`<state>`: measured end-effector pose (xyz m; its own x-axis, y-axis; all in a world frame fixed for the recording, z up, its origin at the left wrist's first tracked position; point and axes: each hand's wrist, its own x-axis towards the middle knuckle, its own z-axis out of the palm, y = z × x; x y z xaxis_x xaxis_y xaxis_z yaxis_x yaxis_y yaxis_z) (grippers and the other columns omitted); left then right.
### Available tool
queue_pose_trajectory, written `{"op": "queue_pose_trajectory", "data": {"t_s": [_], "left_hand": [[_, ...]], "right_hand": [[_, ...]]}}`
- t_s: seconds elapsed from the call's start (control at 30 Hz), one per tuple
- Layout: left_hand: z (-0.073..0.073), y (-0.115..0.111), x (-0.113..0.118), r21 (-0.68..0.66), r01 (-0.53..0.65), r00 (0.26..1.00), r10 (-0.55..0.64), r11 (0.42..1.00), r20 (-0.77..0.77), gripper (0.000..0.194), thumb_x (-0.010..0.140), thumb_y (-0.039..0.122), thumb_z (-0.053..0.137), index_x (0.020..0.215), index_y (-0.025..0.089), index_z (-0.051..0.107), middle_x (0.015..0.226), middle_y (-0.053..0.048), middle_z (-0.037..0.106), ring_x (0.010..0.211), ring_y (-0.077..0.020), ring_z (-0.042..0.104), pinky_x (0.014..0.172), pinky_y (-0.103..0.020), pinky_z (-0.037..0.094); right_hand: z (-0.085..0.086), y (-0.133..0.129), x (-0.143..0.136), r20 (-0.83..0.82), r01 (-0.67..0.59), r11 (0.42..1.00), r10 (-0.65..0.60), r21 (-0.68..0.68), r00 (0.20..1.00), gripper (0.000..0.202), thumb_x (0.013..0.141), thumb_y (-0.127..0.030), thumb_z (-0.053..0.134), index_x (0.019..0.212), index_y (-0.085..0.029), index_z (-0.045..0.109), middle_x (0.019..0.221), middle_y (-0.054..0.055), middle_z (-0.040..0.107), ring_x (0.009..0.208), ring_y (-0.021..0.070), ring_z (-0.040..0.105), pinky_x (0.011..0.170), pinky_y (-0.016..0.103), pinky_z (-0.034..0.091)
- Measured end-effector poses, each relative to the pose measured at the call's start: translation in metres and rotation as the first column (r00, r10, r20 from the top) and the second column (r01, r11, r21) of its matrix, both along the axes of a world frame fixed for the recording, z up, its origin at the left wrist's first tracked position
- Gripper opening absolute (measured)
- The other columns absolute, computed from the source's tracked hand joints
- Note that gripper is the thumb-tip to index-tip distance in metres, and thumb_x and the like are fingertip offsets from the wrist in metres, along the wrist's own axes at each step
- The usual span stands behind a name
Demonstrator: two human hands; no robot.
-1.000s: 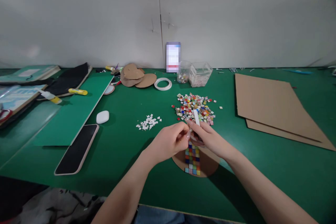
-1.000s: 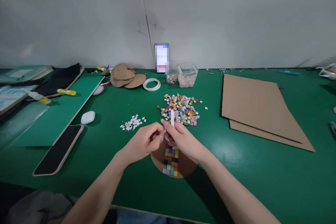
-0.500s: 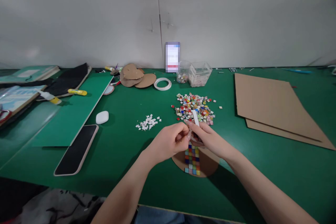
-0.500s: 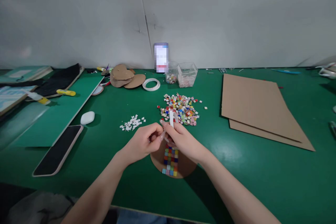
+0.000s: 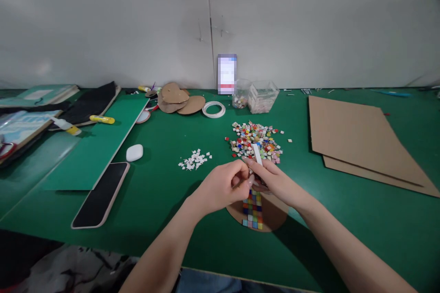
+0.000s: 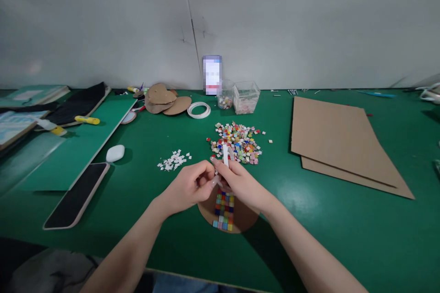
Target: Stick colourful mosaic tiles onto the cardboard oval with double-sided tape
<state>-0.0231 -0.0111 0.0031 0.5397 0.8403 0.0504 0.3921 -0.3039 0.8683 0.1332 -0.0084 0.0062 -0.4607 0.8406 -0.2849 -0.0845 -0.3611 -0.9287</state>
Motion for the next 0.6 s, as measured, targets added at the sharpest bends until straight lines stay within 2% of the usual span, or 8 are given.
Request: {"op": "queue_pose_trajectory", "data": {"t_s": [0.13, 0.6], "left_hand": [[0.0018, 0.0007, -0.0003, 0.028, 0.01, 1.0, -0.009, 1.0, -0.011, 0.012, 0.083, 0.02, 0.04, 0.071, 0.019, 0.038, 0.059, 0.006, 0.035, 0.052, -0.0072, 0.031, 0.049, -0.019, 0.027], [-0.0067, -0.0001, 0.0012, 0.131, -0.036, 0.997, 0.044, 0.991, -0.059, 0.013, 0.075, 0.014, 0.045, 0.068, 0.019, 0.034, 0.059, 0.007, 0.032, 0.051, -0.0058, 0.031, 0.048, -0.018, 0.026]], "right_hand": [[-0.0014, 0.0001, 0.0006, -0.01, -0.022, 1.0, 0.022, 0.008, 1.0, 0.044, 0.083, -0.047, 0.048, 0.054, -0.02, 0.031, 0.047, -0.009, 0.023, 0.043, 0.0055, 0.019, 0.041, 0.023, 0.015], [-0.0016, -0.0009, -0.0035, 0.054, 0.026, 1.0, -0.026, -0.002, 0.998, 0.045, 0.08, -0.051, 0.05, 0.054, -0.02, 0.03, 0.047, -0.009, 0.023, 0.042, 0.0057, 0.019, 0.041, 0.024, 0.015]]}}
